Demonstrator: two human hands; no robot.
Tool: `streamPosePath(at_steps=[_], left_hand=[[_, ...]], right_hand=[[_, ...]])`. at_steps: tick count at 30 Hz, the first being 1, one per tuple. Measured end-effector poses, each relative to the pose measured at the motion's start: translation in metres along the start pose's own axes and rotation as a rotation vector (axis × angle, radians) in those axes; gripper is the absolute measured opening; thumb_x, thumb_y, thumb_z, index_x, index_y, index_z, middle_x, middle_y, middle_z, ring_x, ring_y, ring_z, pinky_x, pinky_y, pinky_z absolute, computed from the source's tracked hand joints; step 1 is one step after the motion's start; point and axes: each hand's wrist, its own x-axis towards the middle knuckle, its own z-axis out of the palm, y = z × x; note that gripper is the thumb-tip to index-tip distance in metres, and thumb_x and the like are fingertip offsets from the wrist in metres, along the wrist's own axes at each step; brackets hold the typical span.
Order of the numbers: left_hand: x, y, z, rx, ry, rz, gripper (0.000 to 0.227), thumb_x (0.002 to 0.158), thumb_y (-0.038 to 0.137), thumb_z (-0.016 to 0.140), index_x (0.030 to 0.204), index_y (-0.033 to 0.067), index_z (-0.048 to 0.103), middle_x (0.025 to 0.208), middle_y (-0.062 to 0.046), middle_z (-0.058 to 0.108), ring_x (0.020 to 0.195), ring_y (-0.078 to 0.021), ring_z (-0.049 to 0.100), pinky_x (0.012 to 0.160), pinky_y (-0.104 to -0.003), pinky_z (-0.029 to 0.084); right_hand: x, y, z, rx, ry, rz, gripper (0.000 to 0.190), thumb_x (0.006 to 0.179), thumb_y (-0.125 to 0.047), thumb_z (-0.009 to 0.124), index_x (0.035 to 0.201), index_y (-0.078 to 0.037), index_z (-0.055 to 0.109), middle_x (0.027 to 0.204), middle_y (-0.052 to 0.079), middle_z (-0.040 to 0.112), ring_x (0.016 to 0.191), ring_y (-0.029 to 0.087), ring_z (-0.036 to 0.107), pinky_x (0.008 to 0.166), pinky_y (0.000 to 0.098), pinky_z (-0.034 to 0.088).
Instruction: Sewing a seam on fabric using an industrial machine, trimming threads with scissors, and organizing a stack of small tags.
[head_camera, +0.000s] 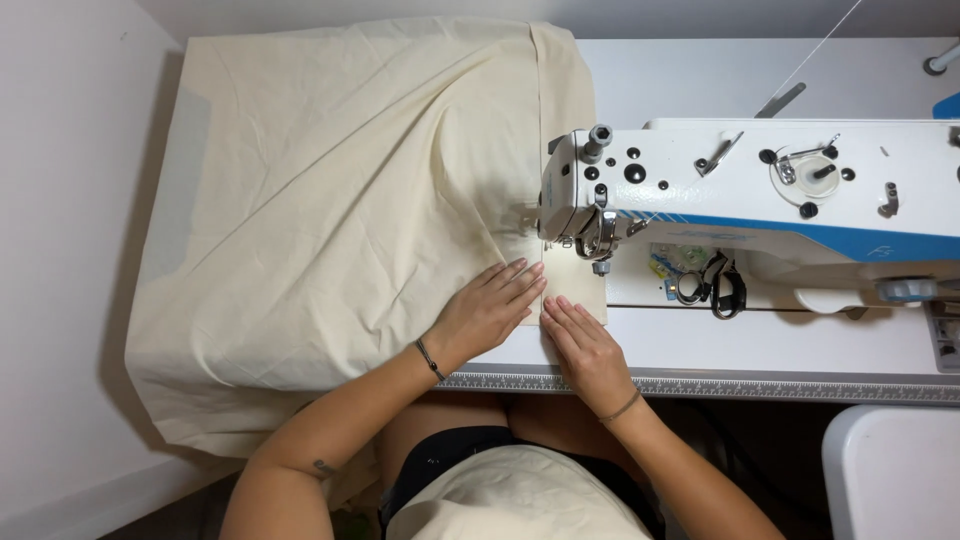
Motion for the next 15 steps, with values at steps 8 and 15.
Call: streamPosePath(at_steps=[8,15], left_hand=[[-0.009,-0.006,-0.01,-0.09,0.008,0.043,0.034,0.104,0.04,0.055,0.134,0.0278,0.067,0.145,0.0,0.062,0.132,-0.0284,0.061,0.111,-0.05,0.046],[-0.008,-0.016,-0.008,-0.079,-0.027,0.075,0.035,0.103,0.049,0.055,0.13,0.032,0.069,0.144,0.005,0.064,0.132,-0.0217,0.061,0.113,-0.051,0.044]], right_hand=[[-0.012,-0.003,0.006,0.0,-0.01,0.009,0.051,0.098,-0.042,0.065,0.133,-0.005,0.066,0.141,0.017,0.065,0.135,0.03,0.057,0.116,0.0425,0.042],[-0.008,0.001,0.005,-0.029,-0.043,0.025,0.059,0.098,-0.049,0.063,0.136,-0.005,0.064,0.145,0.017,0.062,0.14,0.031,0.053,0.118,0.0437,0.039]])
